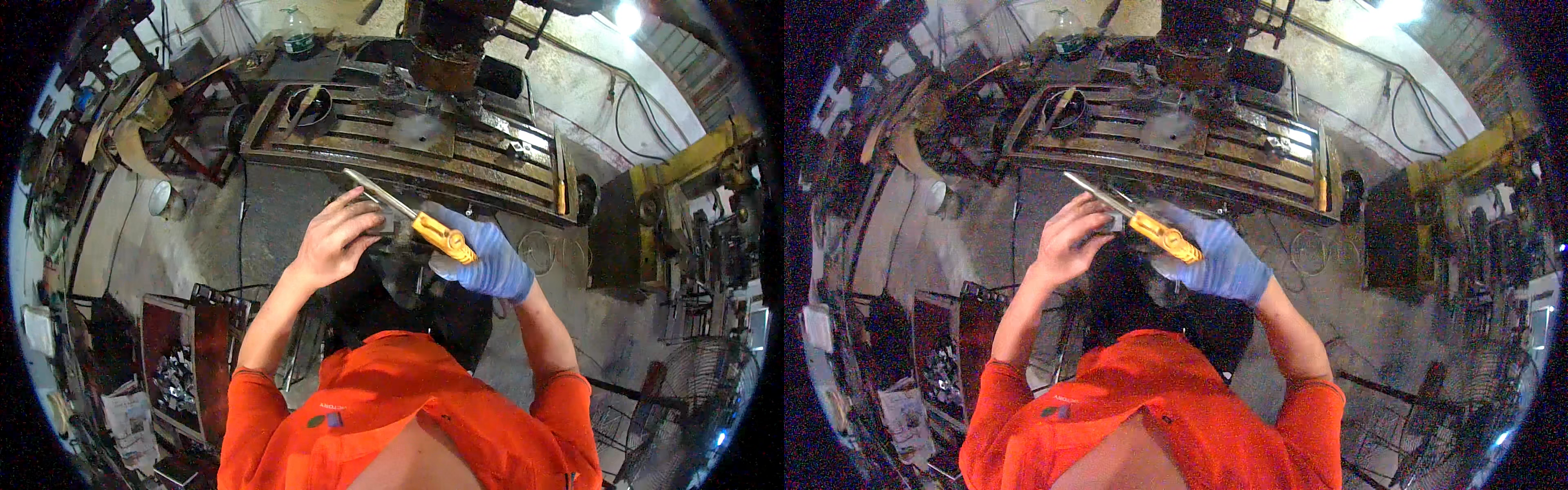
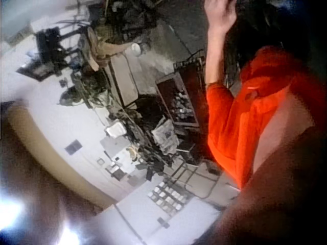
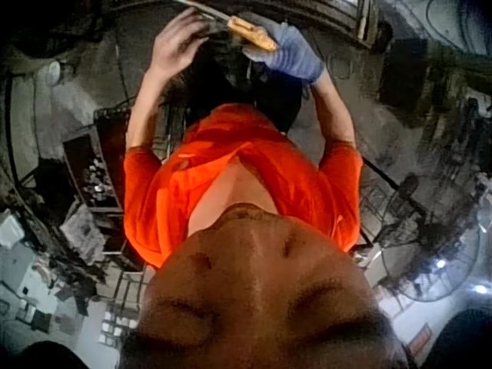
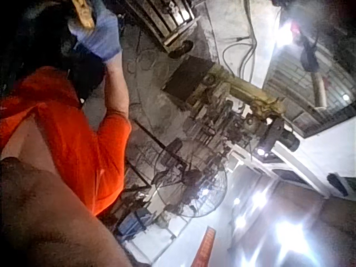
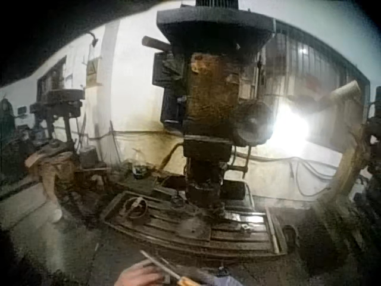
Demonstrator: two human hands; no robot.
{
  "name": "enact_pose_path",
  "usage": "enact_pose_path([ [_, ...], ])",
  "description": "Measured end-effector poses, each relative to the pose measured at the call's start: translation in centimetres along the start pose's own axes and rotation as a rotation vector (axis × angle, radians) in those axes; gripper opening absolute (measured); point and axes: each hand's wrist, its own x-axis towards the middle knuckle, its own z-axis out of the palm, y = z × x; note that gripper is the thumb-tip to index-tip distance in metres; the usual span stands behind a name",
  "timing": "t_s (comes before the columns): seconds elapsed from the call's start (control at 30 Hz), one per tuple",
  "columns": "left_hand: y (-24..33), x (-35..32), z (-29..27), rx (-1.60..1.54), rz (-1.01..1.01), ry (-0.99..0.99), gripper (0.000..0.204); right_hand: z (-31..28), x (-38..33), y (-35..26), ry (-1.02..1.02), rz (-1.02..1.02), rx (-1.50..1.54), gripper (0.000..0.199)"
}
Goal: The person is using an air gun to clean metal shavings off a workpiece on a milling machine and then handles small metal components.
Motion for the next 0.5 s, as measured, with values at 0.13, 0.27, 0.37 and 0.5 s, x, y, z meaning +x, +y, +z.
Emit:
enact_pose_path([
  [0.13, 0.4, 0.3, 0.7, -0.020, 0.070, 0.024, 0.033, -0.2, 1.1, 0.2, -0.288, 0.440, 0.617, 0.050],
  [0.27, 0.0, -0.6, 1.1, 0.006, 0.044, 0.053, 0.038, -0.7, 1.7, -0.8, -0.318, 0.496, 0.701, 0.047],
  [0.37, -0.1, -0.9, 1.2, -0.003, 0.051, 0.077, 0.039, -0.5, 1.6, -0.6, -0.315, 0.456, 0.691, 0.049],
  [0.5, -0.2, -0.9, 1.4, -0.021, 0.040, 0.088, 0.038, -0.4, 1.4, -0.5, -0.277, 0.448, 0.706, 0.050],
])
